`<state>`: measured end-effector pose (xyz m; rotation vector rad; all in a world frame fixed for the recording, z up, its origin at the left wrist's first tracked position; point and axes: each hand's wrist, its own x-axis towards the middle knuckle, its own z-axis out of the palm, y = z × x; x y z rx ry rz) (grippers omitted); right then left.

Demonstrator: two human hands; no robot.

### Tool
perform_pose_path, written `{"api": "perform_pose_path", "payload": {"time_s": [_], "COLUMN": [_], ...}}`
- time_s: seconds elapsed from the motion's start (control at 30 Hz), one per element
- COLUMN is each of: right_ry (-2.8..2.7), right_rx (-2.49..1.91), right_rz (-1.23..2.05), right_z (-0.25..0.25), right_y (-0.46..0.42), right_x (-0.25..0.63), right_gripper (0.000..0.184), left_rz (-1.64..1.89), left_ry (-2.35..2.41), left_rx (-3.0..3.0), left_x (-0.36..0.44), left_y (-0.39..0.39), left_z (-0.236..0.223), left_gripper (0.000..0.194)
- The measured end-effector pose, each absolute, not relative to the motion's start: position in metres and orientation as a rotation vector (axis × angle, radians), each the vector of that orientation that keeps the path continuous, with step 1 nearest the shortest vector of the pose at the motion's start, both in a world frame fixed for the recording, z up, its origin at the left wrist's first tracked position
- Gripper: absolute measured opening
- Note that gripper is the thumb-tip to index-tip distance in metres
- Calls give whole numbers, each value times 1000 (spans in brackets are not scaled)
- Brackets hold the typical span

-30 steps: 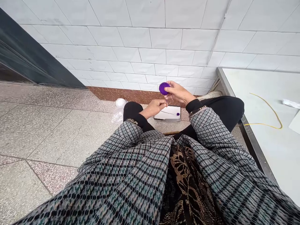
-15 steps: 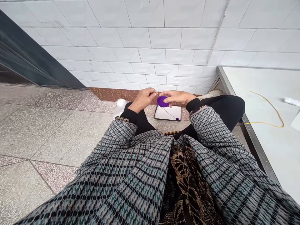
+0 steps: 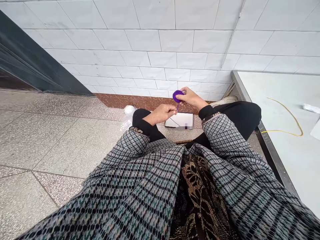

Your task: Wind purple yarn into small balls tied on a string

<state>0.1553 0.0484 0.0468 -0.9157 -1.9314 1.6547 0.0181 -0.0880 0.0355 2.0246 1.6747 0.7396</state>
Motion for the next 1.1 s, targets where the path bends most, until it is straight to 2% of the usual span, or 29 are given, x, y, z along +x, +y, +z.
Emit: {"api": "perform_pose_path", "payload": {"time_s": [0.1,0.23,0.33,0.4,0.5,0.63,0.83,0.97,1.1], "right_ry": [-2161,-2200,-1908,-1708,-1583,-1713,-2064,-2236,-2194], "right_rx": [-956,-611,-277,-225,-400,-757,-958,-834,-427], "right_rz": [1678,2085,2267,2192,1969,1716,1576,1780,2159], "right_z": [46,56,65,67,63,53,45,48,59], "right_y": [45,32,29,32,40,45,50,42,28], "right_x": [161,173,176,172,163,154,156,165,175], "right_gripper": [32,25,41,51,44,33,35,32,28], "left_rz": [889,1084,1130,1087,870,666,743,924,1087], "left_ry": [1788,1876,1899,1850,1665,1544,1620,1751,1787], "left_rx": [2021,1949,1802,1762,1872,1992,1997,1941,1826], "left_x": [7,-10,-11,-3,13,23,14,2,-13], "left_y": [-88,-83,-79,-78,-80,-87,-95,-93,-86], "left_z": [46,48,37,28,19,26,47,52,43], "left_gripper": [21,19,21,21,20,23,26,26,24]}}
